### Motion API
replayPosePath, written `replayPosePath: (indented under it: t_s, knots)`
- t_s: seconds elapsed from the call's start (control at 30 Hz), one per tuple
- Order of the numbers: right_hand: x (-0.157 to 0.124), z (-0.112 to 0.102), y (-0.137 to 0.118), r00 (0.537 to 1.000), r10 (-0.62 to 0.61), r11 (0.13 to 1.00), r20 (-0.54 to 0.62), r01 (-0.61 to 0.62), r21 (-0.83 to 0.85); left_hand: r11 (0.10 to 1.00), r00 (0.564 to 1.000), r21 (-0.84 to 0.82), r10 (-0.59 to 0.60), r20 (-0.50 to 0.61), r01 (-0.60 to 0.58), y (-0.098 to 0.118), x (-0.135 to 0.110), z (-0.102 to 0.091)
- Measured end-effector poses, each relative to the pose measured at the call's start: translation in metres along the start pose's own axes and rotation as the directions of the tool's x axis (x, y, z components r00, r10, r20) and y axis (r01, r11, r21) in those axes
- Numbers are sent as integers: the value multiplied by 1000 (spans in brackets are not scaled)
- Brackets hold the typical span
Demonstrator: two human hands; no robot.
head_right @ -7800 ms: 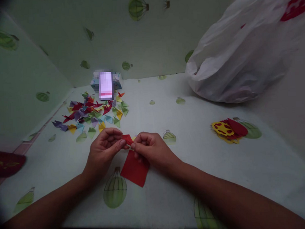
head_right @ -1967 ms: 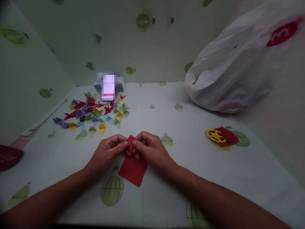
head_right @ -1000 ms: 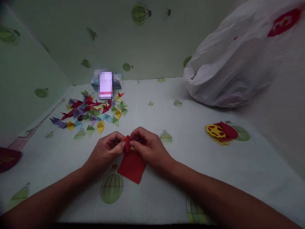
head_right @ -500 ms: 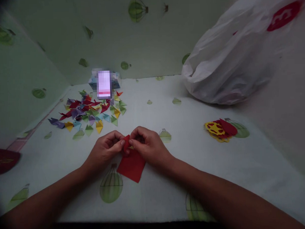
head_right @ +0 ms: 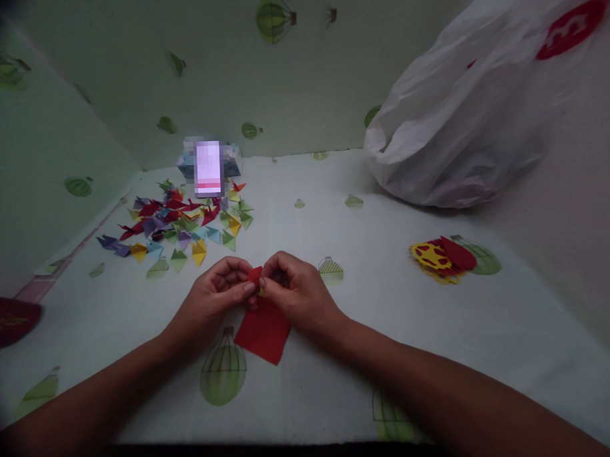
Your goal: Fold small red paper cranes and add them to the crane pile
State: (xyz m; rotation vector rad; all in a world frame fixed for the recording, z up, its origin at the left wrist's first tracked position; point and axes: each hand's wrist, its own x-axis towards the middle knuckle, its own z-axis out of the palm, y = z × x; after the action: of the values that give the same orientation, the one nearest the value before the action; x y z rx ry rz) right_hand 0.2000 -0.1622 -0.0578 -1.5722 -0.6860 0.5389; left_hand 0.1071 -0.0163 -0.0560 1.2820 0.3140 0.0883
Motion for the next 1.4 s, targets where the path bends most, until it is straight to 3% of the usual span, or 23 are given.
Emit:
replayPosePath:
  t_s: [0.3, 0.47, 0.77, 1.1, 1.2, 1.3, 1.4]
  knots:
    - [2, 1, 1, 998, -22, 986, 57, 12, 169, 976, 981, 157, 168, -102, -150, 2, -2, 3]
    - [1, 0, 3, 996, -49, 997, 70, 46, 56, 956, 969, 212, 226, -95, -202, 0, -4, 5]
    - [-1, 2, 1, 1000, -21, 998, -9, 20, -51, 977, 980, 156, 163, -111, -144, 1, -4, 6]
    - [-2, 7, -2, 998, 50, 986, -24, -45, 162, 986, 975, 113, 139, -174, -121, -1, -7, 10]
    - [-1, 6, -1, 992, 123, 951, 41, -129, 281, 982, 970, 128, 160, -180, -139, 0, -7, 9]
    - [0, 3, -1, 973, 183, 936, 141, -217, 278, 983, 975, 117, 162, -154, -145, -1, -7, 7]
    - [-1, 1, -3, 972, 200, 935, 127, -228, 270, 992, 990, 72, 106, -89, -99, -3, -4, 3]
